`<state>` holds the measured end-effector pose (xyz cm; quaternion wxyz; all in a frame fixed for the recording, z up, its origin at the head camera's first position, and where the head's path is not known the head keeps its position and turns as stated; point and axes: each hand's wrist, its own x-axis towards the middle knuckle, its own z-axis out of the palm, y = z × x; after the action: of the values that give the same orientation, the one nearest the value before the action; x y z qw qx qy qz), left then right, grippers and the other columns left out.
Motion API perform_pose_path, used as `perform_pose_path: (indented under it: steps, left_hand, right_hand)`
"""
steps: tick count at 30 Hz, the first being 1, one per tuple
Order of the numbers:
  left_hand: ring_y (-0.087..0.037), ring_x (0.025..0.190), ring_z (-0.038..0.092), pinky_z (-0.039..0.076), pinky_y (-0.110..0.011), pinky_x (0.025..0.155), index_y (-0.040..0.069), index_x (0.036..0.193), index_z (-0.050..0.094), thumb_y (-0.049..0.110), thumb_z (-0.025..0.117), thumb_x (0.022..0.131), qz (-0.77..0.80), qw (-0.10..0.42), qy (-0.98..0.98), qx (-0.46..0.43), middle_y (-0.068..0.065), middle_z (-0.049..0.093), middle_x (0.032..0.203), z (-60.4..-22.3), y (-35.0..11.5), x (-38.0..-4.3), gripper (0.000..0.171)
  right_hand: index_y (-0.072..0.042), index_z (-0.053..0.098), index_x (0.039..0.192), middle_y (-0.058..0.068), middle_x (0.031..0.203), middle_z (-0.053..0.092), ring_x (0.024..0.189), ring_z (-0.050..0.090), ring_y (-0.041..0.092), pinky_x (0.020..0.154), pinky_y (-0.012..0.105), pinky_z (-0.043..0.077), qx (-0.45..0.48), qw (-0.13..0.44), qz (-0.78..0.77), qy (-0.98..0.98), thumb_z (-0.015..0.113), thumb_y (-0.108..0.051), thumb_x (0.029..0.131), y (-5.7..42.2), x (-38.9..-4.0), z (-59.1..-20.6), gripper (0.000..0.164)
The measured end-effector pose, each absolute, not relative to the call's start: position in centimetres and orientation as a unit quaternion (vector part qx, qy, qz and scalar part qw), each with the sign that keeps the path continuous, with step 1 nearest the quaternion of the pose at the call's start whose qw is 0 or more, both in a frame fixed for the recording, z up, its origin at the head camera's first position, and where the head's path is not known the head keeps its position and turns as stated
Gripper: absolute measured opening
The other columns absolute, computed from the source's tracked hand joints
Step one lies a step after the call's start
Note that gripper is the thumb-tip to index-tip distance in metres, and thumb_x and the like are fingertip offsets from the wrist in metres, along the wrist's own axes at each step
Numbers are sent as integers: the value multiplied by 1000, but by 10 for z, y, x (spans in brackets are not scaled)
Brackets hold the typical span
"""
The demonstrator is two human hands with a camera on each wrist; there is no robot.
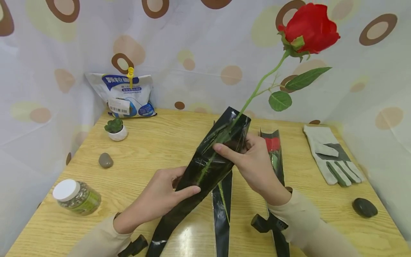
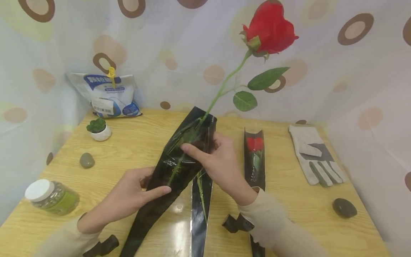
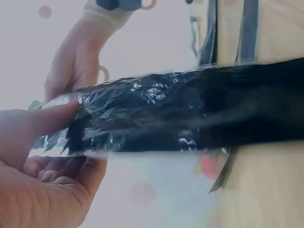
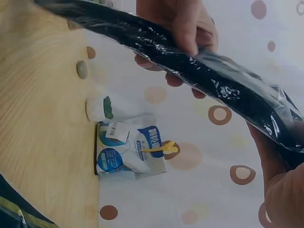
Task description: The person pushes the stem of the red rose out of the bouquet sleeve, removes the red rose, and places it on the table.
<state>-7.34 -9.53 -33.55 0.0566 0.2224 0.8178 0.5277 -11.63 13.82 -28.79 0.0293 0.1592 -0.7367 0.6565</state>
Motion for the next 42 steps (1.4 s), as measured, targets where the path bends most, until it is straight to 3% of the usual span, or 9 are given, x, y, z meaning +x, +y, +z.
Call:
perform_pose_path:
  steps: [4,6,8,13,23,28,32,37,42]
  left_hand:
    - [-1,53,40,41,-23,59,15,90,70,21,78,87,530,50,820,213,13,46,62,-340,-94,-73,10]
    - [-6,51,25,34,-23,56,16,83,66,21,79,86,529,46,822,204,11,27,58,-342,-95,-72,14]
    - [-8,52,20,30,-23,56,14,75,60,23,80,85,533,48,820,200,9,19,60,-342,-96,-72,24]
    - [-8,50,21,31,-22,55,18,77,67,22,81,84,544,76,808,212,11,20,58,-343,-96,-72,16]
    - [-8,56,31,33,-23,55,5,79,48,-3,70,89,563,127,777,252,4,28,67,-345,-102,-75,26]
    - [-10,62,45,43,-24,60,-1,105,63,-4,69,90,577,146,764,249,3,47,70,-346,-107,-76,16]
    - [-13,72,59,50,-26,66,-3,125,61,-5,68,90,588,149,755,248,-1,64,84,-346,-111,-77,36]
    - [-12,65,52,44,-24,59,-8,136,50,-4,68,90,574,142,775,225,-2,57,80,-344,-113,-80,49]
    - [-13,73,59,49,-24,66,-9,144,38,-5,67,90,587,149,769,207,-5,64,91,-345,-119,-85,62]
  right_hand:
    - [-2,66,108,8,95,65,82,61,18,70,28,51,175,49,684,-706,70,-8,94,144,-118,-278,16]
    - [1,65,115,10,106,65,92,59,20,64,22,45,184,64,712,-675,63,-5,97,150,-122,-270,19]
    - [3,61,127,14,124,63,113,57,25,76,22,49,197,73,739,-640,57,-1,100,156,-126,-263,28]
    - [10,64,117,19,112,69,126,50,33,104,36,39,202,87,743,-632,62,1,96,164,-133,-255,22]
    - [17,62,111,23,116,64,103,66,29,75,29,56,198,102,786,-577,64,7,92,183,-143,-246,21]
    - [23,55,118,30,118,59,99,67,38,79,41,55,194,116,832,-507,64,9,90,198,-147,-234,32]
    - [25,52,120,32,116,58,91,68,42,76,42,56,186,152,855,-460,62,15,89,213,-150,-222,34]
    - [27,49,119,36,105,58,84,67,45,72,43,56,161,242,880,-376,60,21,86,238,-152,-203,35]
    - [20,49,123,33,113,55,100,62,45,80,40,54,141,346,868,-326,53,13,95,268,-149,-196,30]
